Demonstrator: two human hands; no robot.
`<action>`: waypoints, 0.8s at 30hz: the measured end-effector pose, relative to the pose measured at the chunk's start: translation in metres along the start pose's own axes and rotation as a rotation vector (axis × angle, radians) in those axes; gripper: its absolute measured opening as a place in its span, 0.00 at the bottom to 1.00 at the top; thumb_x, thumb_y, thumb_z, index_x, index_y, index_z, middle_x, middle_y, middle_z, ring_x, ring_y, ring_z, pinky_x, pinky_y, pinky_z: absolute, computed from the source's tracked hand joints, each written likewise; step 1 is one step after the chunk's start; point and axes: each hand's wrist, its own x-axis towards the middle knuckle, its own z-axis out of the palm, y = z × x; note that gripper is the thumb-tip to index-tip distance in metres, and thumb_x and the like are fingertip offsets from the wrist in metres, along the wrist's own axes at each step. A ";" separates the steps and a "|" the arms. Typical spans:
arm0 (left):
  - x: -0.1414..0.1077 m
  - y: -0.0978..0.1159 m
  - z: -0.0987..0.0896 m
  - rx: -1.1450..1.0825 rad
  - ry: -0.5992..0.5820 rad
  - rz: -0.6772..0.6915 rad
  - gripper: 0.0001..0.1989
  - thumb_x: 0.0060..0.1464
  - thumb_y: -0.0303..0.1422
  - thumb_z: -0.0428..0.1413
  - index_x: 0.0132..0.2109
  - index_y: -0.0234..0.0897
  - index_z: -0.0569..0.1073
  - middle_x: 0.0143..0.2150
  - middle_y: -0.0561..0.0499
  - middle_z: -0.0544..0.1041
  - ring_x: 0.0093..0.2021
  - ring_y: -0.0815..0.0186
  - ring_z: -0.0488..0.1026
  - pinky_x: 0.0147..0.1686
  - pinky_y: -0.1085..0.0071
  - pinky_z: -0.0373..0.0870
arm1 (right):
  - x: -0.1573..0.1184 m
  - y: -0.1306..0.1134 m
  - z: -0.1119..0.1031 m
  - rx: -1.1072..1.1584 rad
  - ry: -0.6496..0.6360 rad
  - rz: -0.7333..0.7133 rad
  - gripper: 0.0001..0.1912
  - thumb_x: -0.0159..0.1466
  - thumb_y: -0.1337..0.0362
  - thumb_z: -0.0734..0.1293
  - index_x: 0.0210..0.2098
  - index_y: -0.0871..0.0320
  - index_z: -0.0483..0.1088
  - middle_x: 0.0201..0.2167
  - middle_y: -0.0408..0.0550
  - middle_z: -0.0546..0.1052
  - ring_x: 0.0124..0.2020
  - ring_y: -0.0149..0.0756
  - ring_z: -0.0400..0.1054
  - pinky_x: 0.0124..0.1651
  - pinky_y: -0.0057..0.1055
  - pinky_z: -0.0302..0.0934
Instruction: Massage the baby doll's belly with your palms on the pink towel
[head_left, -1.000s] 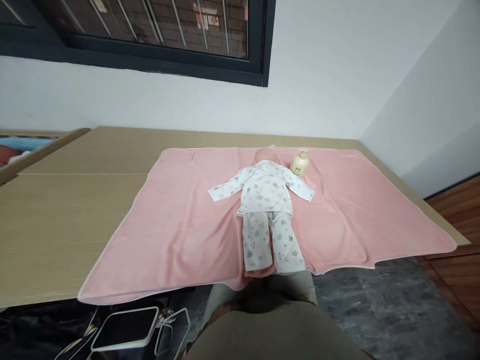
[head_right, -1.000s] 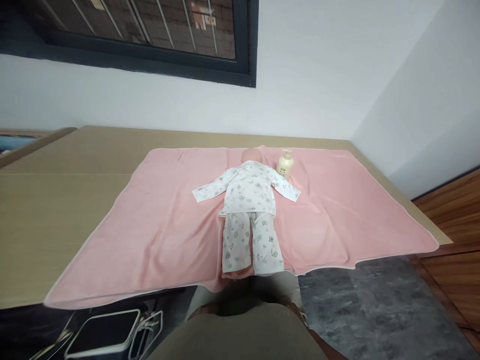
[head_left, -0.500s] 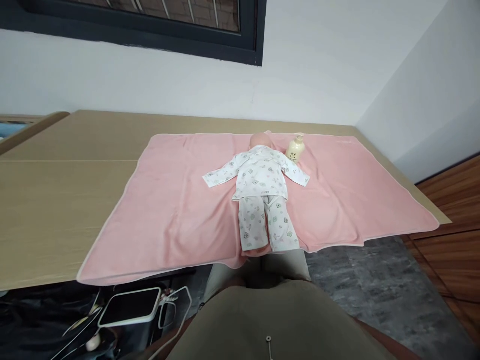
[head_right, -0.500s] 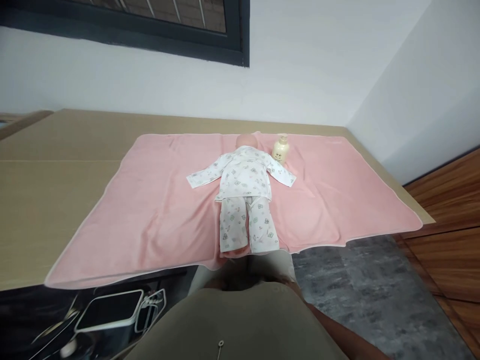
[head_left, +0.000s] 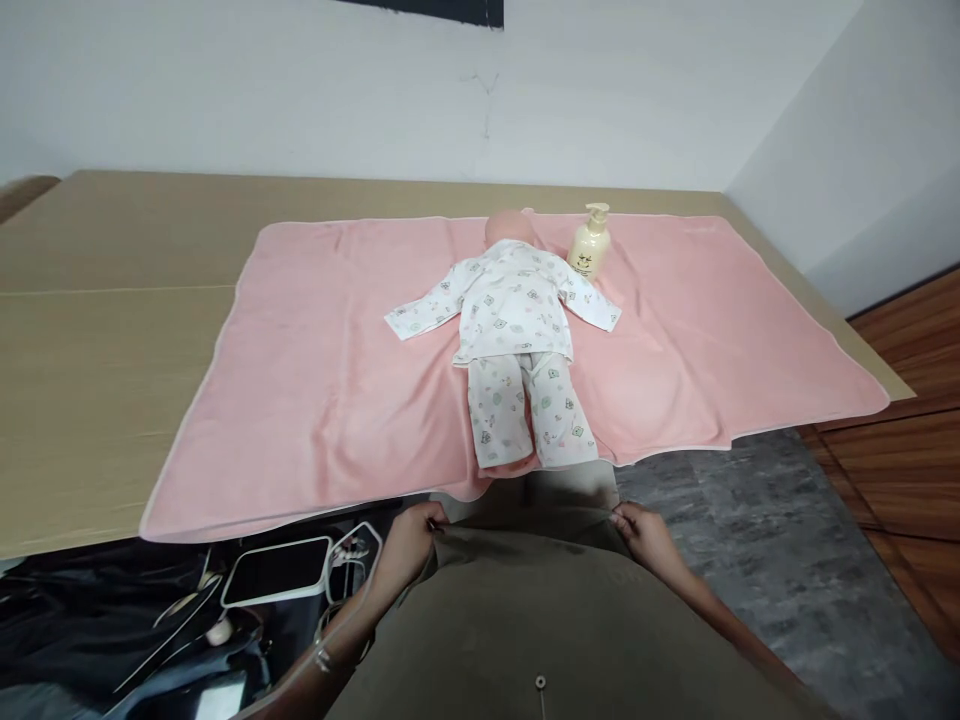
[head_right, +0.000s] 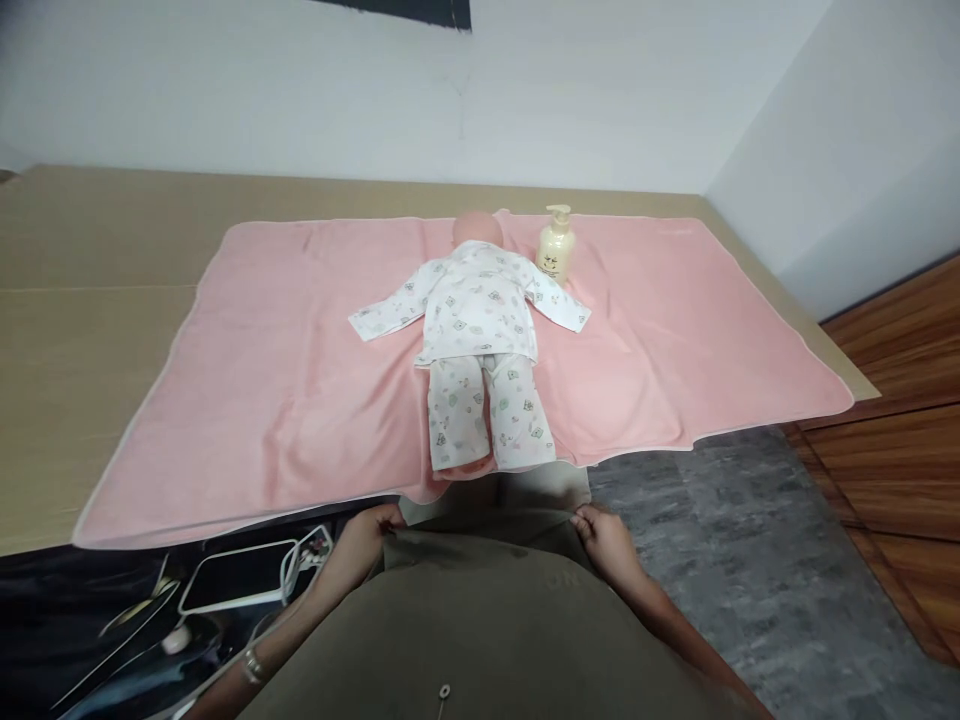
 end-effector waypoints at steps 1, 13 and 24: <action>-0.007 0.004 -0.005 0.091 0.018 -0.039 0.08 0.44 0.25 0.62 0.20 0.36 0.75 0.18 0.57 0.73 0.20 0.71 0.68 0.19 0.79 0.61 | 0.003 0.004 0.001 -0.024 0.020 0.068 0.13 0.70 0.61 0.61 0.31 0.56 0.71 0.29 0.46 0.75 0.30 0.35 0.70 0.32 0.30 0.64; 0.013 0.102 -0.046 -0.655 0.613 0.151 0.05 0.34 0.26 0.61 0.20 0.37 0.71 0.20 0.54 0.71 0.23 0.71 0.67 0.22 0.75 0.63 | 0.065 -0.107 -0.128 0.155 -0.212 -0.140 0.16 0.71 0.56 0.60 0.51 0.56 0.72 0.39 0.48 0.79 0.35 0.32 0.73 0.38 0.27 0.67; 0.131 0.225 -0.033 -0.980 0.343 0.341 0.08 0.49 0.28 0.57 0.25 0.41 0.67 0.21 0.56 0.67 0.23 0.70 0.62 0.28 0.64 0.58 | 0.183 -0.170 -0.199 -0.030 0.356 -0.730 0.13 0.69 0.64 0.62 0.52 0.52 0.71 0.44 0.46 0.80 0.45 0.34 0.75 0.49 0.35 0.71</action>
